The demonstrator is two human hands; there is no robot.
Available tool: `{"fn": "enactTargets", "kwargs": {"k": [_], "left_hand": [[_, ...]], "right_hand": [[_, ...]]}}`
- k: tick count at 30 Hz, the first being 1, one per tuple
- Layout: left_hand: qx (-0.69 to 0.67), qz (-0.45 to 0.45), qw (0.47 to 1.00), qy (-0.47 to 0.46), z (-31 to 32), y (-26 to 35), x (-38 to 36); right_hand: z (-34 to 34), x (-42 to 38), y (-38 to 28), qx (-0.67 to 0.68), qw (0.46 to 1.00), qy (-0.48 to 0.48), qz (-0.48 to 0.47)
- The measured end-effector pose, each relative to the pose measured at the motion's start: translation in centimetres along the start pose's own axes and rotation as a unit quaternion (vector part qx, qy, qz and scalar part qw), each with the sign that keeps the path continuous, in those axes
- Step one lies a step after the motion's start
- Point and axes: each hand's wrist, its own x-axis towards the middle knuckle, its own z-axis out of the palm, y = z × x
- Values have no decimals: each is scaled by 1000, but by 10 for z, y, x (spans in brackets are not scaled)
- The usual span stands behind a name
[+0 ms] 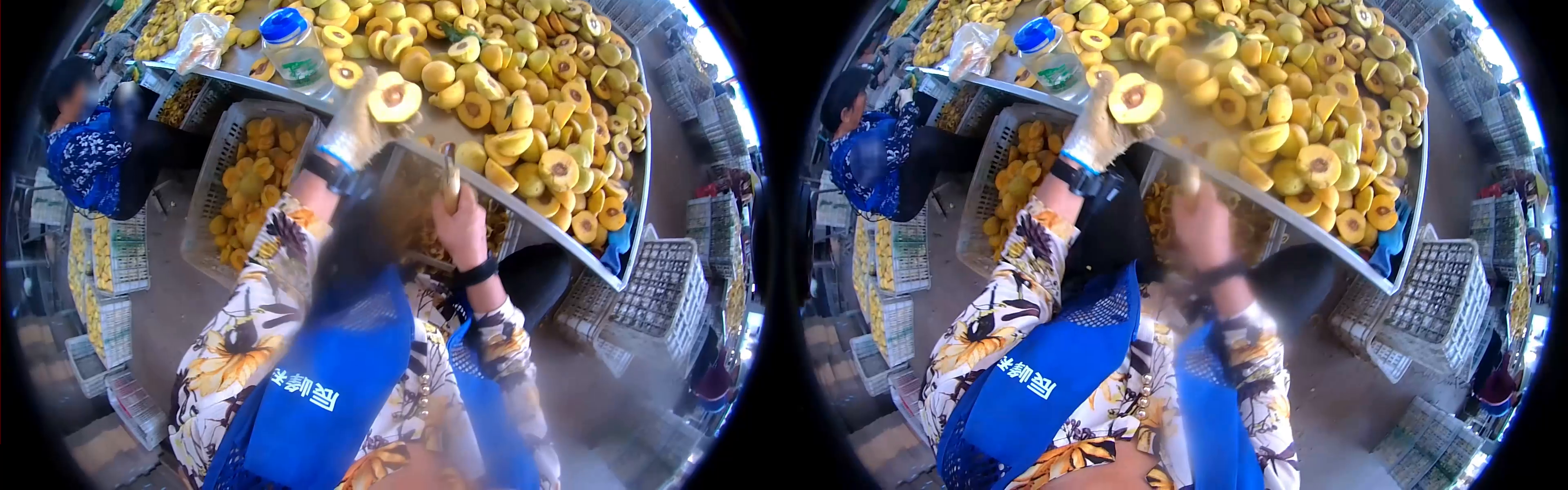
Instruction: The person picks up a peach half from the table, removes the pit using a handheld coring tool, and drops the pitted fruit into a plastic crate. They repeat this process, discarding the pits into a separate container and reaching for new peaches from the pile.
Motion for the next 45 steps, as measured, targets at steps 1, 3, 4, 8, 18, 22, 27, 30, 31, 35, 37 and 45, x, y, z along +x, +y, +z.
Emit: {"fn": "enactTargets", "kwargs": {"k": [1,3,4,8,18,22,27,30,31,35,37,45], "left_hand": [[23,9,998,52,15,-15,-10],[117,47,985,114,28,-42,-25],[162,55,982,82,28,-53,-27],[268,117,956,-7,21,-90,-35],[129,98,982,98,58,-102,-55],[268,191,943,47,55,-104,-59],[364,137,921,-4,28,-93,-45],[172,-11,985,4,4,-96,-33],[158,-36,987,-4,7,-88,-36],[268,50,962,21,8,-87,-36],[304,134,941,64,34,-95,-50],[216,94,969,70,41,-102,-57]], "right_hand": [[-2,0,-6,10,1000,0,-4],[-2,0,-7,37,999,12,-17],[1,-2,-4,36,999,16,-15],[2,-10,4,0,1000,16,16],[8,-18,3,-24,998,3,64],[6,-25,-3,-5,999,3,38],[5,-24,0,-29,998,-52,28],[10,-26,10,-21,997,-69,-5],[12,-25,12,-19,997,-74,-11],[14,-21,4,-15,997,-74,12],[17,-21,-6,27,997,-43,66],[10,-31,-7,52,992,-71,86]]}}
